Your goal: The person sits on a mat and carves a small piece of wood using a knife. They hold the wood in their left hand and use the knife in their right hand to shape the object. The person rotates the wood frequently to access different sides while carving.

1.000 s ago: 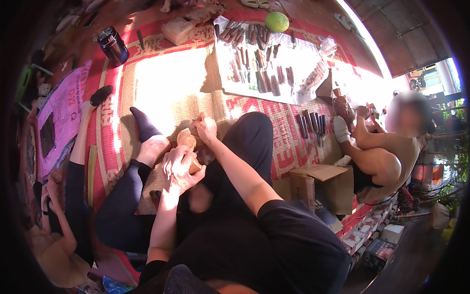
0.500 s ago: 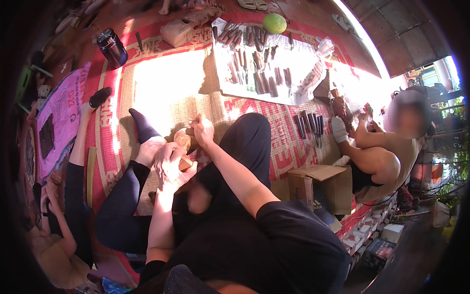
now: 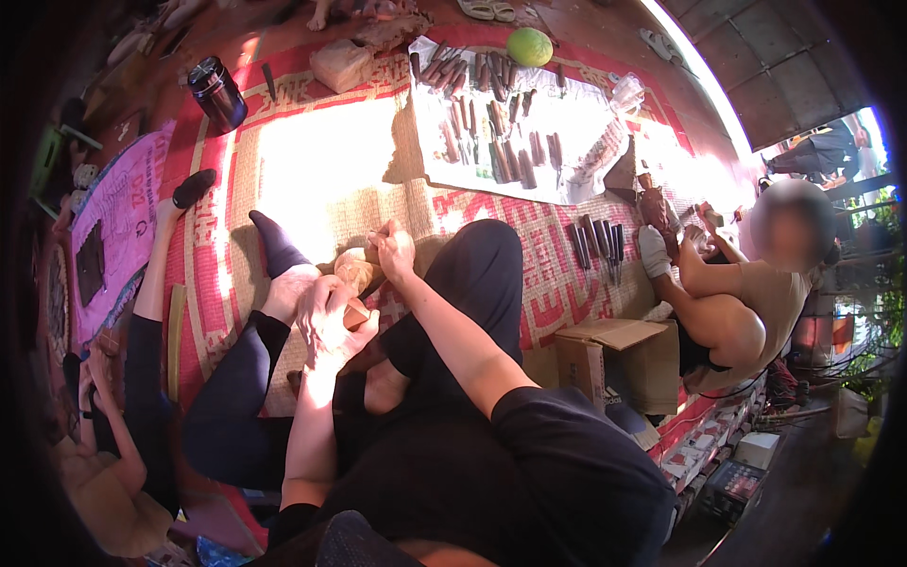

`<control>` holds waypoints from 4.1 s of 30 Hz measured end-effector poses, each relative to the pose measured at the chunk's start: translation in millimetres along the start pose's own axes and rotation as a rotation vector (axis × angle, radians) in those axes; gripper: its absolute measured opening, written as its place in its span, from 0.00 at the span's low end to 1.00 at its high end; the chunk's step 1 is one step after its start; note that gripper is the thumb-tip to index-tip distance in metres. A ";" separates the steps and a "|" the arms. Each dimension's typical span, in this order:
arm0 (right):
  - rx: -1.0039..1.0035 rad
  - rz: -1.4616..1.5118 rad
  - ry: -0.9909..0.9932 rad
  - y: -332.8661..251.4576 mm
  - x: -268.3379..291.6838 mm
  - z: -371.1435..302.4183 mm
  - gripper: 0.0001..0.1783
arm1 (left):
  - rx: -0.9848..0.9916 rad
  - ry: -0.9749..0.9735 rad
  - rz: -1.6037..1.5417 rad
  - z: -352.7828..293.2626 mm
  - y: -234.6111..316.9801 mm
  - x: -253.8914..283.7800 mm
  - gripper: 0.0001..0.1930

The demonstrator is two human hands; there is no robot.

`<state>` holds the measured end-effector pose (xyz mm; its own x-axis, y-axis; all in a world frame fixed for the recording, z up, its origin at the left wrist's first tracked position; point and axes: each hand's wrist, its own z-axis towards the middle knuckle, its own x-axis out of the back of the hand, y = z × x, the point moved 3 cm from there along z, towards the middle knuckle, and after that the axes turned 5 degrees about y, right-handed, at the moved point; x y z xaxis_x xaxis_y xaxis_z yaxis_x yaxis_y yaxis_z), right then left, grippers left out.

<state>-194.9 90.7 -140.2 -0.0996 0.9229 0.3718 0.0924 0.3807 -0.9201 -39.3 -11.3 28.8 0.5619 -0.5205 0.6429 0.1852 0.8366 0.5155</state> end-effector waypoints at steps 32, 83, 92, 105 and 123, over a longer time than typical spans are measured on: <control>-0.165 0.258 -0.009 -15.9 8.3 -26.1 0.12 | 0.089 0.098 -0.003 -6.2 -7.0 4.9 0.20; -0.078 0.069 0.110 -10.7 4.1 -18.4 0.15 | 0.129 0.088 0.032 -2.9 -2.0 0.0 0.19; -0.164 0.120 -0.056 -14.9 1.5 -39.5 0.14 | 0.164 0.100 0.047 -3.9 -2.3 -2.8 0.19; -0.215 0.250 -0.043 -17.7 7.5 -50.3 0.14 | 0.176 0.120 0.065 -3.7 -6.1 -2.5 0.20; -0.236 0.377 -0.189 -20.1 5.3 -40.7 0.13 | 0.194 0.124 0.098 -4.5 -7.7 0.3 0.19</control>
<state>-156.9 90.3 -114.7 -0.1921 0.9809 -0.0312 0.3768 0.0444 -0.9252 -37.0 -17.1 22.5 0.6661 -0.4040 0.6270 -0.0260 0.8275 0.5608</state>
